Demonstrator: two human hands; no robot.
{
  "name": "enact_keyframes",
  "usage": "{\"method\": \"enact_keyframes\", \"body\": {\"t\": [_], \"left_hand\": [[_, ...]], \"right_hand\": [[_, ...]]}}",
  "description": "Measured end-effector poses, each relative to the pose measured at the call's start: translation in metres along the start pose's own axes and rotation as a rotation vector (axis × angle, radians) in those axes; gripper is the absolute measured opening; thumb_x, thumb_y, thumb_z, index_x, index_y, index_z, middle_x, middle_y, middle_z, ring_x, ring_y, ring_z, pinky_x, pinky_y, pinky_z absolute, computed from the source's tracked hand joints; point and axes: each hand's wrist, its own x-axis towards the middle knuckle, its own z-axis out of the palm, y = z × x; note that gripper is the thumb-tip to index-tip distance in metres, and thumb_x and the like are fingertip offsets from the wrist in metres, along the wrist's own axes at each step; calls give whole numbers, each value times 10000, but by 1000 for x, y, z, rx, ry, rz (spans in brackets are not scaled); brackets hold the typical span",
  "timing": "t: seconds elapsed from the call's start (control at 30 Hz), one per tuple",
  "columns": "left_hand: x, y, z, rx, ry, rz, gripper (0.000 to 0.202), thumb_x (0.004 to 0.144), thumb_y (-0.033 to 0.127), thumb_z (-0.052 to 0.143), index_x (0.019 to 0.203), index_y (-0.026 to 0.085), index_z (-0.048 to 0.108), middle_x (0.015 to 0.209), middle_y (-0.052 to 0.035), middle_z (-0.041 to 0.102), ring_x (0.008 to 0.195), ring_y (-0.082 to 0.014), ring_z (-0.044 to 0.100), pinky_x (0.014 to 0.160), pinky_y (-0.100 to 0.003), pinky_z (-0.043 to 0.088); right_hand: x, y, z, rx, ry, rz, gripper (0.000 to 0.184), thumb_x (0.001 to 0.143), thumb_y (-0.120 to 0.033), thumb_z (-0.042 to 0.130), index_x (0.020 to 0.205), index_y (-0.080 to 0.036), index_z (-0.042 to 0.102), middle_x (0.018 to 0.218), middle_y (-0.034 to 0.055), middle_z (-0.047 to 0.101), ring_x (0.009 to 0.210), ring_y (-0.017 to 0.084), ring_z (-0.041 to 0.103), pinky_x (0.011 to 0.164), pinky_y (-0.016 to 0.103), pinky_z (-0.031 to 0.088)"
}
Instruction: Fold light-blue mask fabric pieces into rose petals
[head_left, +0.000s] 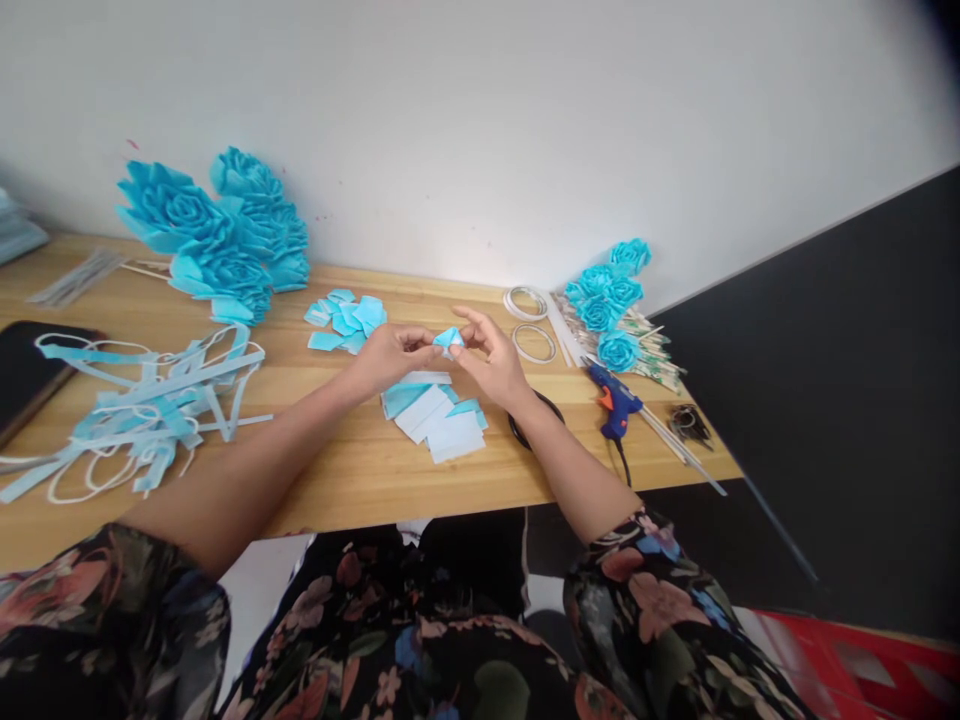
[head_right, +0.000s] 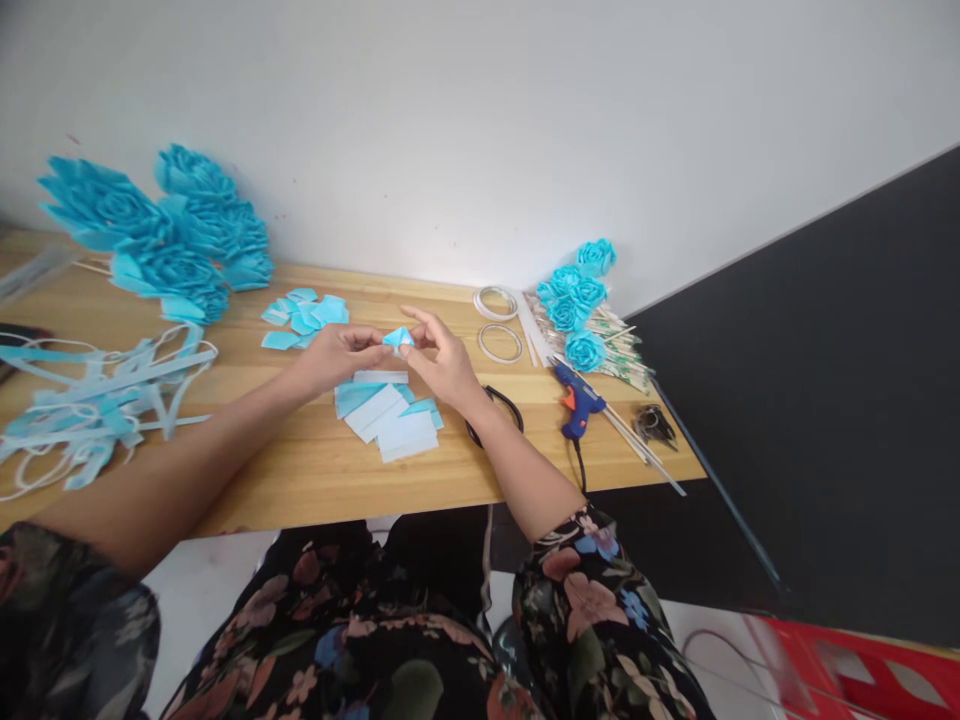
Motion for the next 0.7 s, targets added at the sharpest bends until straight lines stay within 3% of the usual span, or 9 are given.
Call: {"method": "enact_keyframes", "body": {"t": [0.17,0.33,0.5,0.7], "left_hand": [[0,4,1,12,10,-10,248,755,375,638,636,161,603,562,37,497,524,-80,370,507,-235,273],[-1,8,1,50,-11,-20,263,760,374,639,612,161,598,535,44,467,518,-78,353,507,-234,266],[-1,4,0,43,19,-48,241,762,379,644,673,155,644,576,29,533,528,-82,403,509,-230,288],[-1,5,0,63,14,-72,234,768,365,629,677,151,646,577,26,538,518,-82,407,515,-235,294]], "right_hand": [[0,0,-2,2,14,5,418,966,-366,484,1355,-212,503,884,26,691,796,156,646,762,312,542],[1,6,2,68,45,42,489,908,-373,579,1363,-219,490,905,32,697,814,159,660,767,314,560],[2,8,2,89,124,81,469,869,-357,631,1308,-221,539,852,12,671,785,157,649,761,314,562],[0,7,-3,71,109,75,392,967,-399,482,1314,-223,539,838,17,673,762,161,639,763,332,560]]}}
